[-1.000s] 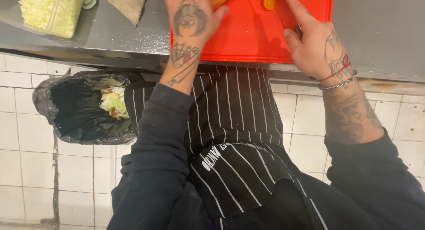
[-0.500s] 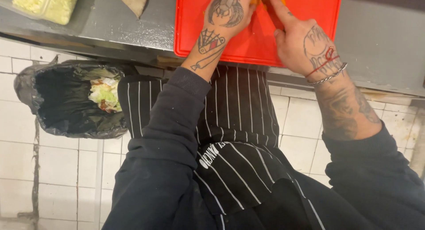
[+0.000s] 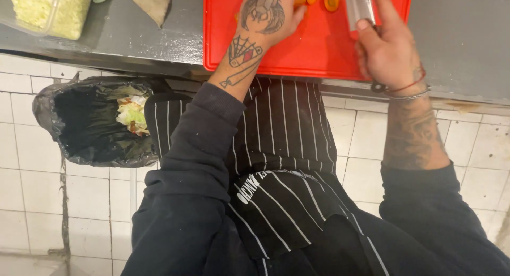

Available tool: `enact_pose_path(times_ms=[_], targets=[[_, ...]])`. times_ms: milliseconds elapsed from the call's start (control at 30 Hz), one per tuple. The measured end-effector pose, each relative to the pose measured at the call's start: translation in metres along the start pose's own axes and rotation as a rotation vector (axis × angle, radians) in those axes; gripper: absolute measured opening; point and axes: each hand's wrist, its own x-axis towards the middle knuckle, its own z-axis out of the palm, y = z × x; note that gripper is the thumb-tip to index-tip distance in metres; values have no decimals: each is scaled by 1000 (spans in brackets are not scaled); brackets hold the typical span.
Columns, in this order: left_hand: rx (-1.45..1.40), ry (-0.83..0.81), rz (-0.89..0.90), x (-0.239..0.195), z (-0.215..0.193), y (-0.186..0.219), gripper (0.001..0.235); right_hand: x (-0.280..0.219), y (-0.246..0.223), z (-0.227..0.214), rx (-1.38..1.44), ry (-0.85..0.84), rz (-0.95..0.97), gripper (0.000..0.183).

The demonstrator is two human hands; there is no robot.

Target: Peel a carrot using a knife over a trash can and then cut it on a red cutting board.

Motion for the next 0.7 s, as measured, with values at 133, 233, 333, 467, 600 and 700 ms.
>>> enact_pose_path(times_ms=[133, 233, 333, 467, 600, 700], targets=[[-17, -127, -10, 7, 30, 3, 21, -3, 24, -35, 48, -30, -86, 59], [-99, -168, 59, 16, 55, 25, 20, 4, 49, -46, 246, 13, -143, 53], [-177, -225, 144, 27, 89, 51, 19, 11, 60, -46, 236, 77, -182, 56], [-310, -323, 242, 21, 133, 101, 19, 5, 48, -40, 223, 122, -124, 57], [-405, -349, 273, 26, 153, 126, 19, 14, 67, -47, 233, 70, -156, 57], [-429, -340, 222, 17, 151, 99, 20, 18, 78, -54, 190, 76, -157, 49]])
